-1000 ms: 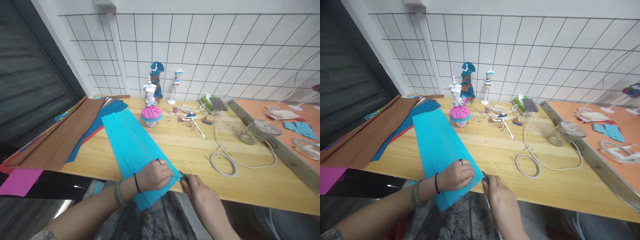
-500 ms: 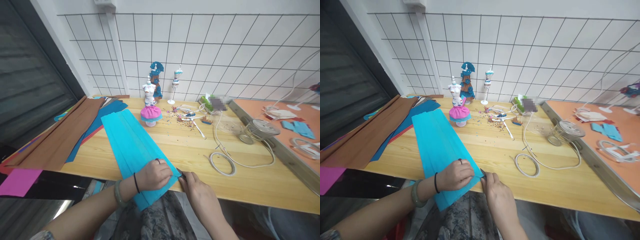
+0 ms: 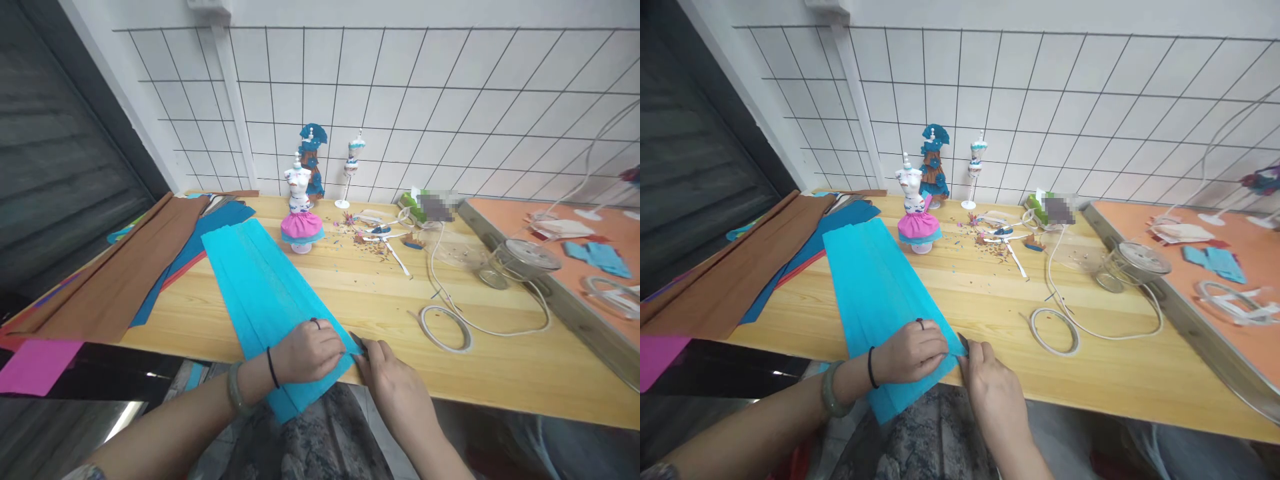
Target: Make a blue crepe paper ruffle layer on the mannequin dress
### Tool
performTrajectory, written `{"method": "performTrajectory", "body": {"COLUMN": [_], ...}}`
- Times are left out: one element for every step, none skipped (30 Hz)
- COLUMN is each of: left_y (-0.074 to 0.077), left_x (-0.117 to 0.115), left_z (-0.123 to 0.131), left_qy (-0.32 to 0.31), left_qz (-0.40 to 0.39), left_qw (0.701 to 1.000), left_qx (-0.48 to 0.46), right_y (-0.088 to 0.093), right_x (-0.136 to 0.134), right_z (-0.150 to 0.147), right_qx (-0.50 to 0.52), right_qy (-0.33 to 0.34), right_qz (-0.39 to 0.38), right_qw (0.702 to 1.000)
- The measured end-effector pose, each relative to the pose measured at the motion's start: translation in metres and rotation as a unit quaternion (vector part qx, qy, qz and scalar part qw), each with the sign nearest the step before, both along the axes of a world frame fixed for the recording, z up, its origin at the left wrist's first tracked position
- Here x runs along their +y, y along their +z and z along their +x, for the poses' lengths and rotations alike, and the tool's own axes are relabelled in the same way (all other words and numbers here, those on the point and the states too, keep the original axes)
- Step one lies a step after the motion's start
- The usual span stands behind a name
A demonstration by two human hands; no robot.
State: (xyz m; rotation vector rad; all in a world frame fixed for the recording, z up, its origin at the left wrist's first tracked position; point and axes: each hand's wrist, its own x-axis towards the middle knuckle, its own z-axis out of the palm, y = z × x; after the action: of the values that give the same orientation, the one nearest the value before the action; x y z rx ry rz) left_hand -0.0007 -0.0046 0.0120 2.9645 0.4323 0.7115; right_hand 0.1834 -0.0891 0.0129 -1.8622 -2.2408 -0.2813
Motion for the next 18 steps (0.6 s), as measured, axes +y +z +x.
{"method": "performTrajectory", "body": {"left_y": [0.0001, 0.0002, 0.0003, 0.0003, 0.0004, 0.0004, 0.0003, 0.0001, -0.0001, -0.0003, -0.0006, -0.0008, -0.0009, -0.0009, -0.0006, -0.0003, 0.0, 0.0003], "left_x": [0.0, 0.0, 0.0, 0.0001, 0.0002, 0.0003, 0.0003, 0.0003, 0.0003, 0.0003, 0.0003, 0.0002, 0.0002, 0.0002, 0.0002, 0.0002, 0.0003, 0.0003], "left_z": [0.0, 0.0001, 0.0001, 0.0002, 0.0003, 0.0003, 0.0004, 0.0004, 0.0005, 0.0005, 0.0005, 0.0005, 0.0004, 0.0004, 0.0003, 0.0003, 0.0002, 0.0001], "left_qy": [0.0, 0.0, -0.001, 0.0, 0.0, 0.001, 0.002, 0.001, 0.001, 0.001, 0.0, 0.0, 0.0, 0.001, 0.002, 0.001, 0.0, -0.001], "left_qz": [-0.001, -0.003, -0.004, -0.004, -0.004, -0.004, -0.003, -0.002, 0.0, 0.001, 0.003, 0.004, 0.004, 0.003, 0.003, 0.001, 0.0, -0.001], "left_qw": [1.0, 1.0, 1.0, 1.0, 1.0, 1.0, 1.0, 1.0, 1.0, 1.0, 1.0, 1.0, 1.0, 1.0, 1.0, 1.0, 1.0, 1.0], "left_qx": [-0.001, -0.001, 0.0, 0.001, 0.004, 0.006, 0.008, 0.008, 0.007, 0.003, -0.002, -0.007, -0.01, -0.013, -0.013, -0.011, -0.008, -0.004], "right_y": [0.0002, 0.0002, 0.0001, -0.0002, -0.0004, -0.0005, -0.0006, -0.0005, -0.0004, -0.0003, -0.0001, 0.0, 0.0001, 0.0, -0.0001, -0.0003, -0.0005, -0.0007], "right_x": [0.0008, 0.0014, 0.0019, 0.0021, 0.0021, 0.002, 0.0017, 0.0013, 0.0008, 0.0003, -0.0002, -0.0005, -0.0008, -0.001, -0.001, -0.0009, -0.0007, -0.0006], "right_z": [-0.0001, -0.0001, 0.0, 0.0002, 0.0003, 0.0005, 0.0006, 0.0008, 0.0009, 0.0009, 0.0008, 0.0007, 0.0005, 0.0004, 0.0003, 0.0002, 0.0003, 0.0005], "right_qx": [0.002, 0.003, 0.004, 0.004, 0.003, 0.003, 0.003, 0.003, 0.003, 0.002, 0.001, -0.001, -0.003, -0.005, -0.006, -0.008, -0.01, -0.01], "right_qy": [0.005, 0.009, 0.01, 0.008, 0.004, 0.001, 0.001, 0.001, 0.003, 0.004, 0.004, 0.002, -0.001, -0.002, -0.002, -0.002, -0.001, 0.001], "right_qz": [0.0, -0.001, -0.002, -0.005, -0.008, -0.011, -0.015, -0.017, -0.016, -0.015, -0.012, -0.009, -0.005, -0.003, 0.0, 0.001, 0.002, 0.002], "right_qw": [1.0, 1.0, 1.0, 1.0, 1.0, 1.0, 1.0, 1.0, 1.0, 1.0, 1.0, 1.0, 1.0, 1.0, 1.0, 1.0, 1.0, 1.0]}}
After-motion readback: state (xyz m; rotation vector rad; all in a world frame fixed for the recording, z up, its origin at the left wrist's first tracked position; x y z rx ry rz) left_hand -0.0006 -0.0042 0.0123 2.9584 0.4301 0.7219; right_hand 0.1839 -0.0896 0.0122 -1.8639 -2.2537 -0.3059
